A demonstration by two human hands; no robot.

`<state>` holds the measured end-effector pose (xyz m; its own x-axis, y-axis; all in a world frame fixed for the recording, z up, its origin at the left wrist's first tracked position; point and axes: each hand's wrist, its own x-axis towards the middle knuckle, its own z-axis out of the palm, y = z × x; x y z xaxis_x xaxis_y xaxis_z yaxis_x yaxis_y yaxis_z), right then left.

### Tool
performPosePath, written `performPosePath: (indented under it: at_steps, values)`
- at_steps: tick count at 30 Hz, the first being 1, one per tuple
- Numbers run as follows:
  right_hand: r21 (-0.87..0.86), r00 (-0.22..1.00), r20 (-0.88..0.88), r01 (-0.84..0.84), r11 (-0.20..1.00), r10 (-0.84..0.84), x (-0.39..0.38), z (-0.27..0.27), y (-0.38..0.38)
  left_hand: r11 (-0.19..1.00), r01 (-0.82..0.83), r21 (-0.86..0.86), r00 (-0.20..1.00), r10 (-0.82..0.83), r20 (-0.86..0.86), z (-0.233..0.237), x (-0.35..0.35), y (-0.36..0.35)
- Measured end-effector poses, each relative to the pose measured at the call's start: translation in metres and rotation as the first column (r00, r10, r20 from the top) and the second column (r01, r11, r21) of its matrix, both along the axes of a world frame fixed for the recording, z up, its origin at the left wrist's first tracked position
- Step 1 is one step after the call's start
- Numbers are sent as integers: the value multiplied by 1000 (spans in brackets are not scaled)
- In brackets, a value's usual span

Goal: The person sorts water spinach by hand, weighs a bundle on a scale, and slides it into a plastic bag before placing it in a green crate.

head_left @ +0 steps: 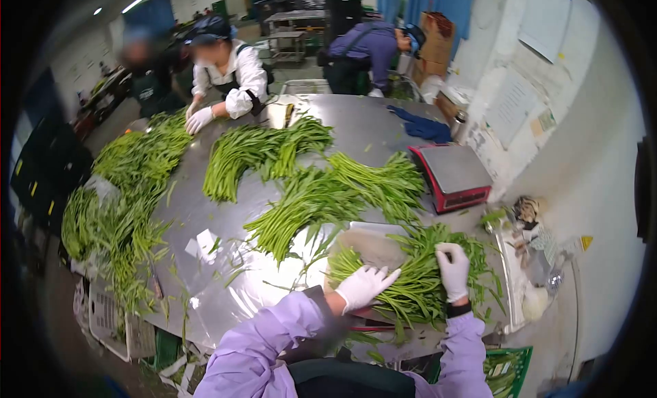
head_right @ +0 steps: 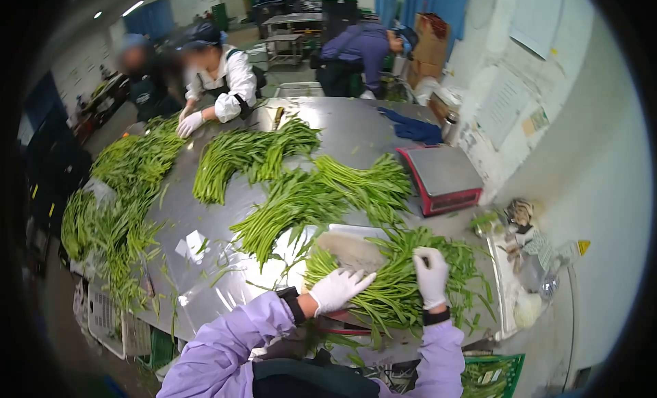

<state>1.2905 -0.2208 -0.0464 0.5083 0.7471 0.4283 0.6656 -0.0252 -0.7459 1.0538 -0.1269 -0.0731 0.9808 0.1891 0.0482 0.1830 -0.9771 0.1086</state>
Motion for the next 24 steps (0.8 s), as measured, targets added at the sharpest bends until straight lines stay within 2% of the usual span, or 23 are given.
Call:
performPosePath:
  at_steps: [3,4,5,6,8,10,11,12,13,14,15,16,18,19,20,22,24]
  values:
    - [71,971,-232,84,994,-66,-1,30,-33,999,-34,6,997,34,65,16,-12,-2]
    - [101,957,-278,114,988,-82,-3,41,-49,1000,5,11,988,-6,152,21,-18,-1]
    - [67,952,-267,173,983,-149,-5,46,-68,999,49,20,970,-52,239,26,-24,0]
    - [33,942,-253,236,971,-220,-7,48,-90,999,44,19,969,-47,244,32,-31,4]
    - [14,907,-264,345,939,-329,-14,40,-139,987,-15,-161,852,97,514,39,-53,17]
    - [1,897,-167,415,910,-409,-16,17,-191,941,-180,-286,724,324,609,6,-81,51]
    - [-109,893,-167,404,908,-418,-18,3,-219,882,-280,-378,652,464,599,3,-99,68]
    - [-219,888,-167,391,894,-429,-22,-9,-245,725,-493,-481,500,689,525,-22,-112,83]
    - [-326,911,-55,371,870,-409,-38,-16,-259,631,-571,-524,421,774,473,-68,-131,109]
    - [-429,926,54,359,829,-373,-54,-23,-270,463,-669,-581,387,885,260,-105,-150,132]
    - [-558,966,116,256,789,-231,-58,-43,-293,378,-779,-500,346,925,161,-106,-162,137]
    - [-678,985,151,163,717,-81,-60,-58,-310,347,-814,-465,323,937,134,-119,-171,145]
    - [-691,992,61,123,713,-112,-93,-43,-293,295,-876,-380,320,948,-1,-135,-179,150]
    - [-500,951,93,302,812,-296,-113,-50,-274,327,-901,-285,346,938,-16,-140,-179,148]
    - [-557,958,120,281,782,-259,-119,-49,-271,332,-899,-286,353,935,-24,-143,-177,145]
    - [-573,964,132,265,776,-232,-129,-46,-261,376,-916,-140,374,927,38,-145,-167,143]
    - [-568,962,128,269,778,-239,-133,-46,-258,398,-906,-146,393,917,61,-143,-163,140]
